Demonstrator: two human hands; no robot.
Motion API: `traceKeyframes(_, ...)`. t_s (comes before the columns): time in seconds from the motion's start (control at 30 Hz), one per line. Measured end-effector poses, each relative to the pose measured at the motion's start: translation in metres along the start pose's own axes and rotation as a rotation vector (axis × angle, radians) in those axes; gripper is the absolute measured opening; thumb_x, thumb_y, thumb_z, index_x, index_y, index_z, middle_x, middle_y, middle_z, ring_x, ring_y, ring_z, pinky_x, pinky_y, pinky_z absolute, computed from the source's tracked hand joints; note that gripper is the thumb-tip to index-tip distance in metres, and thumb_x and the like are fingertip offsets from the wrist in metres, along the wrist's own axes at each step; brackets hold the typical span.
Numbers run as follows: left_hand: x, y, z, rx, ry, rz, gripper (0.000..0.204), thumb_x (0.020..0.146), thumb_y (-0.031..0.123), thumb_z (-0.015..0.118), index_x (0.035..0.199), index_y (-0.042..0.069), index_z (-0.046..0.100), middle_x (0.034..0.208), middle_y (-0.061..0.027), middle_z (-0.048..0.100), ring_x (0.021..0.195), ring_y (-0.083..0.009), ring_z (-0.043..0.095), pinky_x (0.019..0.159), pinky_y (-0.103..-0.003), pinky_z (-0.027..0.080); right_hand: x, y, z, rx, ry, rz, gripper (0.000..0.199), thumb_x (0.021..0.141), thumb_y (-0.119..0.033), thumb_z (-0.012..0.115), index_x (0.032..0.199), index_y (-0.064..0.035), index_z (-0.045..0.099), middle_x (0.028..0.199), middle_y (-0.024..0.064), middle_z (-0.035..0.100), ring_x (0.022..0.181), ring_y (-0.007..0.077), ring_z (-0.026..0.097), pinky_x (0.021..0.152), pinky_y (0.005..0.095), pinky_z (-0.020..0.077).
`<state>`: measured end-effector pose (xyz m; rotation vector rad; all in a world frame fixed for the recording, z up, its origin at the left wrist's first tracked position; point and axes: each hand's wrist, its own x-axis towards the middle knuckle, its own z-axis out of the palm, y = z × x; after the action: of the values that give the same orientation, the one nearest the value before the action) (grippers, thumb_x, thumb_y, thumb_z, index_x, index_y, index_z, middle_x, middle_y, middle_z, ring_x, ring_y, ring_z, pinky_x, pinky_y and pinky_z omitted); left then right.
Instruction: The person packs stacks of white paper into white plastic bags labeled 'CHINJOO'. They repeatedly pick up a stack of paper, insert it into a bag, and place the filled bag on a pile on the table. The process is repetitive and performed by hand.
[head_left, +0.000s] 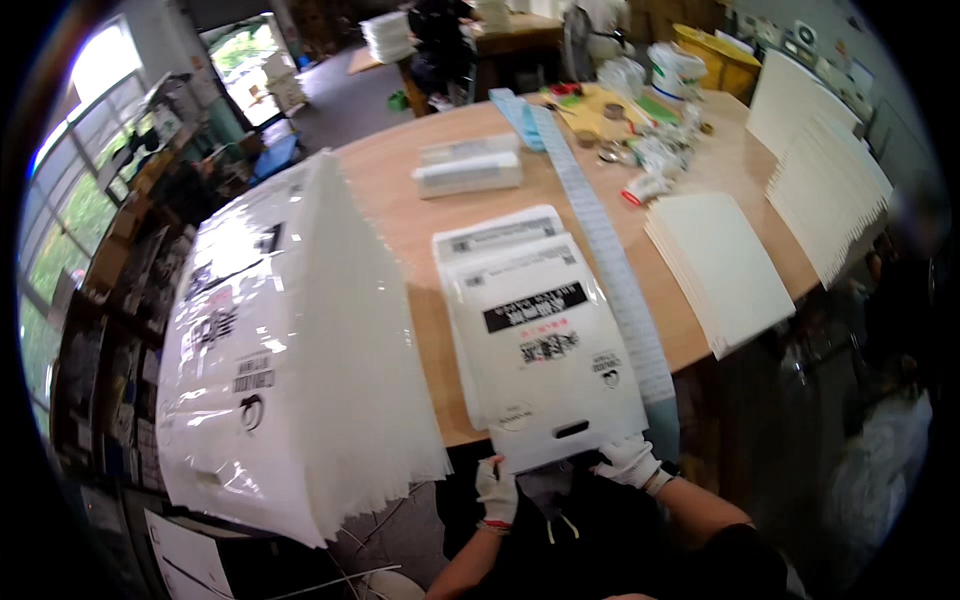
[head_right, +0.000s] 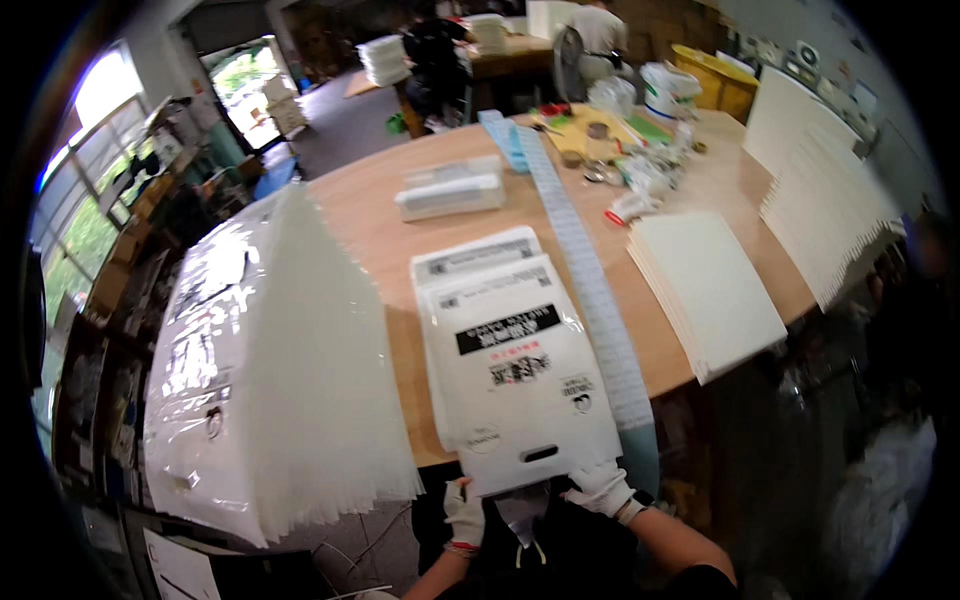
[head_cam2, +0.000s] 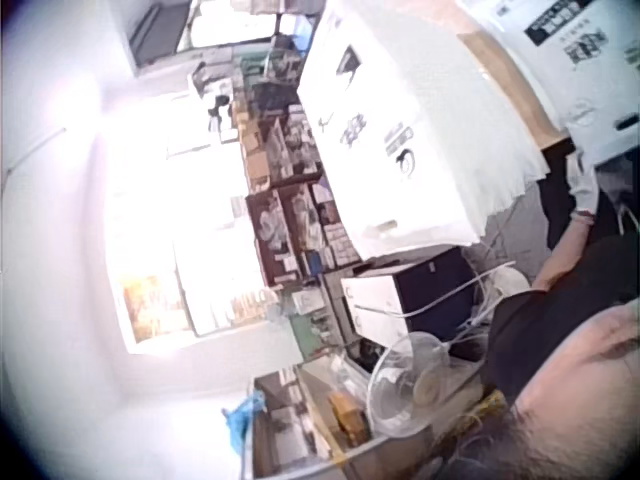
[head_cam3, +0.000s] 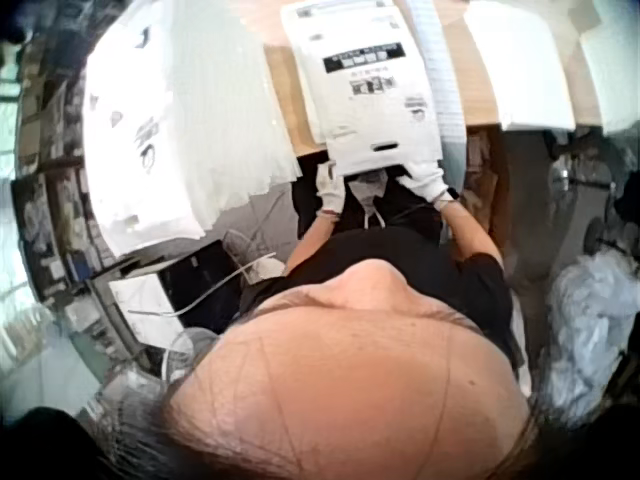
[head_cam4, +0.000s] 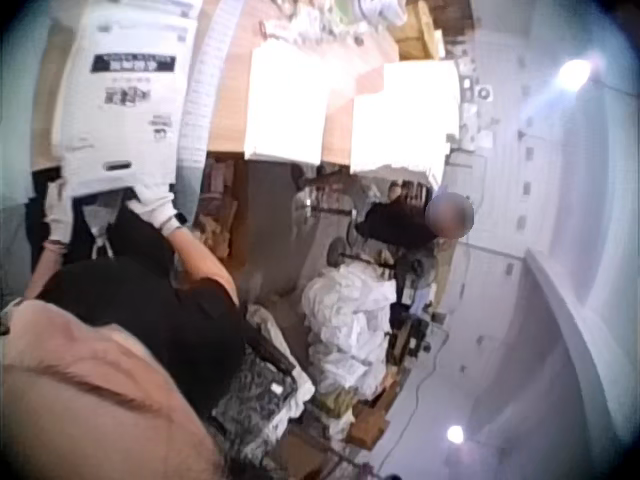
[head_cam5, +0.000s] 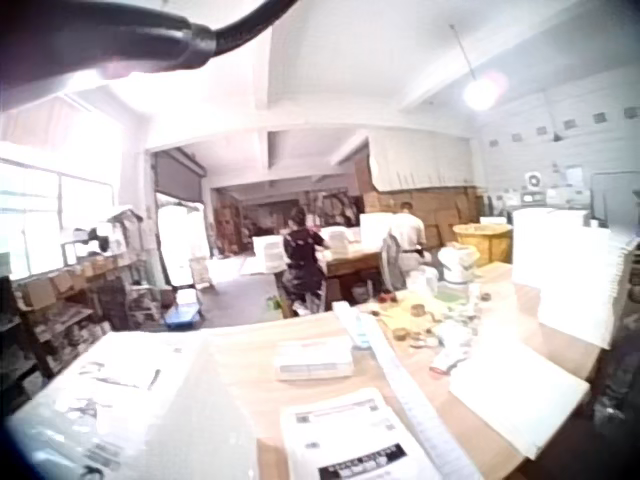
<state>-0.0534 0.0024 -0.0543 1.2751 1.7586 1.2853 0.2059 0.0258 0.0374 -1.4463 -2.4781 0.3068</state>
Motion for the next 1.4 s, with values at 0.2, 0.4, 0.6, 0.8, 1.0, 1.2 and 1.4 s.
traceKeyframes(0.2, -0.018, 0.055, -0.045, 0.388, -0.089, 0.425, 0.027, 0.062, -0.001, 0.063, 0.088, -0.001, 0.055, 0.114, -0.0185, 0.045, 0.085, -0.0280, 0.056, 0.074, -0.035, 0.046, -0.031, 0.059, -0.033, 0.680, 0.313, 0.929, 0.022, 0.080, -0.027, 0.058, 0.077, -0.0059, 0.054, 0.070, 0.0141, 0.057, 0.069, 0.0299, 0.057, 0.064, 0.0386, 0.0452)
traceKeyframes(0.4, 0.021, 0.116, 0.009, 0.133, -0.487, 0.389, 0.022, 0.074, 0.008, 0.064, 0.095, 0.006, 0.060, 0.080, -0.0098, 0.059, 0.074, -0.0224, 0.060, 0.065, -0.032, 0.048, -0.014, 0.154, -0.034, 0.602, 0.090, 0.970, 0.010, 0.078, -0.015, 0.052, 0.078, -0.0051, 0.053, 0.061, 0.0062, 0.051, 0.059, 0.0129, 0.049, 0.054, 0.0290, 0.0400)
traceKeyframes(0.6, 0.079, 0.146, 0.161, -0.647, -0.977, -0.773, 0.018, 0.086, 0.023, 0.058, 0.080, 0.007, 0.059, 0.059, 0.0026, 0.046, 0.047, -0.0066, 0.038, 0.044, -0.023, 0.033, 0.007, 0.135, -0.064, 0.834, 0.275, 0.765, 0.018, 0.080, -0.005, 0.050, 0.094, -0.0051, 0.061, 0.069, 0.0029, 0.059, 0.067, 0.0082, 0.057, 0.059, 0.0226, 0.0429)
traceKeyframes(0.8, 0.088, 0.177, 0.211, -0.648, -1.030, -0.562, 0.022, 0.083, 0.024, 0.063, 0.068, 0.011, 0.054, 0.056, 0.0051, 0.044, 0.042, -0.0059, 0.030, 0.039, -0.023, 0.023, -0.007, 0.130, -0.089, 0.559, 0.275, 0.747, 0.009, 0.077, -0.002, 0.057, 0.080, 0.0050, 0.062, 0.094, 0.0153, 0.064, 0.081, 0.0231, 0.062, 0.071, 0.0272, 0.0483)
traceKeyframes(1.0, 0.083, 0.131, 0.222, -0.486, -1.030, -0.574, 0.023, 0.086, 0.024, 0.057, 0.097, 0.004, 0.056, 0.073, -0.0004, 0.053, 0.063, -0.0117, 0.050, 0.056, -0.028, 0.043, 0.021, 0.062, -0.112, 0.254, 0.737, 0.313, 0.019, 0.058, 0.012, 0.060, 0.073, 0.0004, 0.063, 0.113, 0.0158, 0.056, 0.111, 0.0311, 0.049, 0.084, 0.0332, 0.0474)
traceKeyframes(1.2, 0.048, 0.137, 0.123, -0.290, -0.714, 0.094, 0.039, 0.083, 0.014, 0.062, 0.116, -0.002, 0.048, 0.077, -0.0053, 0.054, 0.064, -0.0148, 0.053, 0.060, -0.029, 0.046, 0.191, 0.046, -0.077, 0.884, 0.381, 0.349, 0.016, 0.084, -0.014, 0.052, 0.089, -0.0028, 0.063, 0.071, 0.0055, 0.061, 0.067, 0.0106, 0.056, 0.061, 0.0246, 0.0437)
traceKeyframes(1.4, 0.017, 0.076, -0.014, 0.106, -0.250, 0.150, 0.041, 0.075, 0.012, 0.067, 0.110, -0.002, 0.051, 0.099, -0.0172, 0.052, 0.082, -0.0267, 0.056, 0.069, -0.035, 0.048, 0.343, 0.036, 0.005, 0.855, 0.082, 0.586, 0.020, 0.078, -0.021, 0.054, 0.089, -0.0100, 0.066, 0.069, 0.0078, 0.063, 0.061, 0.0160, 0.059, 0.060, 0.0289, 0.0467)
